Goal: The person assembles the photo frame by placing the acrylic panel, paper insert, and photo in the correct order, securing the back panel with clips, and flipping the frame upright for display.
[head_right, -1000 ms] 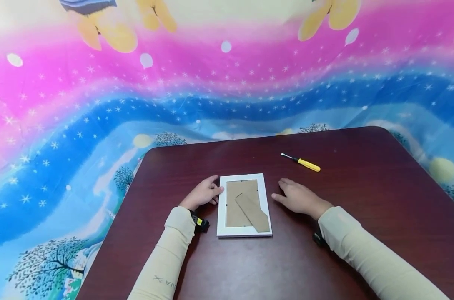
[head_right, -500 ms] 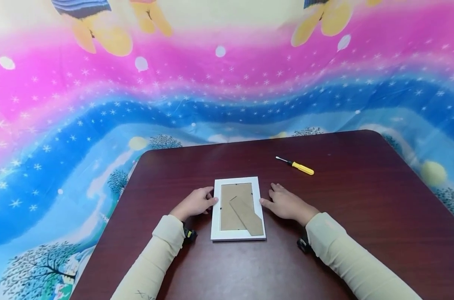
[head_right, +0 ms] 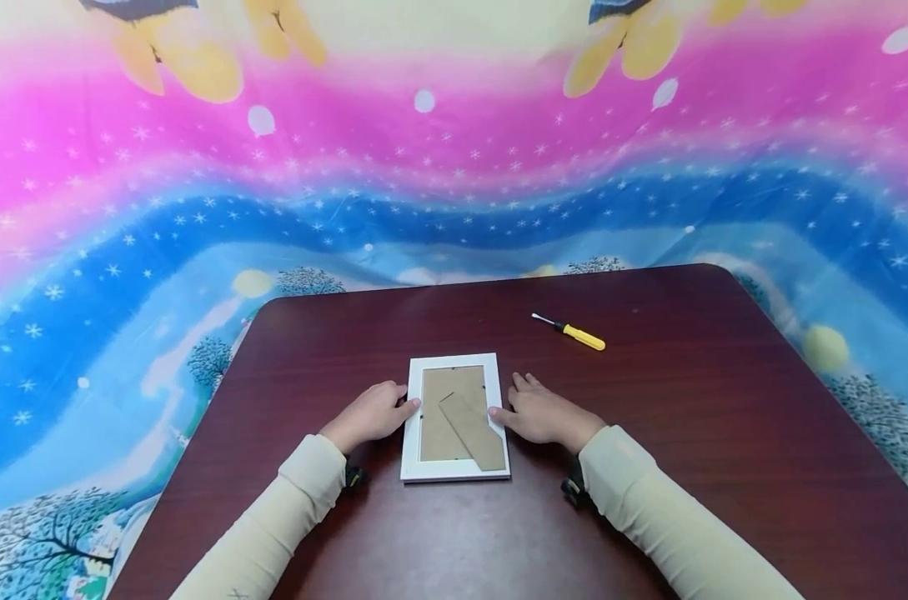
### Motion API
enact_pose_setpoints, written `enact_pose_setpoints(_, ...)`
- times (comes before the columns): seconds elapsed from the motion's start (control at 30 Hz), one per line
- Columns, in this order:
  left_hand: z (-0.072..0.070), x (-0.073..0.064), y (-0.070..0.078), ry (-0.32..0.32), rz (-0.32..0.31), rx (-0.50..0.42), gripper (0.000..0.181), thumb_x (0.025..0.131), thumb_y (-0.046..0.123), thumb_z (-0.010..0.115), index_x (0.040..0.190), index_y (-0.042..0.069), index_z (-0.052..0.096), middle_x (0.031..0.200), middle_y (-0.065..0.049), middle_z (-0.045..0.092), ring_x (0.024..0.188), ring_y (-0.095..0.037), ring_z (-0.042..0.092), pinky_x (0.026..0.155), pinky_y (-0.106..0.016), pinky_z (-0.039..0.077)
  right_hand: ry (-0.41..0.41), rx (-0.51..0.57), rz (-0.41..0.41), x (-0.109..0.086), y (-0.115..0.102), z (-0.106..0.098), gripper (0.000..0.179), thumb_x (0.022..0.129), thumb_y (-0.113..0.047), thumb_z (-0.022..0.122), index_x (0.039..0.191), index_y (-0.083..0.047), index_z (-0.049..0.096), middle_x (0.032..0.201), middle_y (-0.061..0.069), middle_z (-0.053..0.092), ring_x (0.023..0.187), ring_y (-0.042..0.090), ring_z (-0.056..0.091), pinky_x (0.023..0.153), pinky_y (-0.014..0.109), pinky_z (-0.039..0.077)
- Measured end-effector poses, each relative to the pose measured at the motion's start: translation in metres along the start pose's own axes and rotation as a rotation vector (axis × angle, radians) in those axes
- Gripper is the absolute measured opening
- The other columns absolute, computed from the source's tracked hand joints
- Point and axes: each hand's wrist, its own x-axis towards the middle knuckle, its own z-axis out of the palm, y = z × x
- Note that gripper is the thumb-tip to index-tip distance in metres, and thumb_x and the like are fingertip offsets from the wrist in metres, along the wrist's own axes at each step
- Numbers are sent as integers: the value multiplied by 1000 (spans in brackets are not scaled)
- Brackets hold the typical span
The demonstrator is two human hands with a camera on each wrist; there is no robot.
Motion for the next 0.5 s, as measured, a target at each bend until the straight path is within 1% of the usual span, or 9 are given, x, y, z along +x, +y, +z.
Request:
enact_pose_setpoints(0.13,3,-3,-3,4,4,20,38,100,36,53,103,1,68,81,-8,59,80,-20,55,74,-39,48,-7,-15,-5,1,-4,5,77,102,-52,40,138,15,42,151,35,20,141,50,11,113,57,18)
enact_pose_setpoints(0.3,5,-5,-2,12,18,13,38,102,36,50,99,2,67,78,-7,56,77,-20,54,72,-39,47,12,-23,-15,0,-8,8,74,101,-53,42,140,11,43,151,34,21,139,53,12,112,60,16)
enact_pose_setpoints(0.4,5,-4,-1,24,16,3,41,102,37,48,106,1,67,82,-7,57,80,-21,54,75,-39,47,28,-21,-24,0,-12,7,73,101,-52,43,140,10,44,150,35,22,138,55,12,112,61,16)
enact_pose_setpoints(0.5,4,-2,0,21,6,-15,46,103,38,46,117,-2,64,90,-10,59,86,-23,55,79,-40,47,33,-17,-7,1,-14,5,73,101,-51,43,140,10,44,151,34,22,138,54,12,112,60,15)
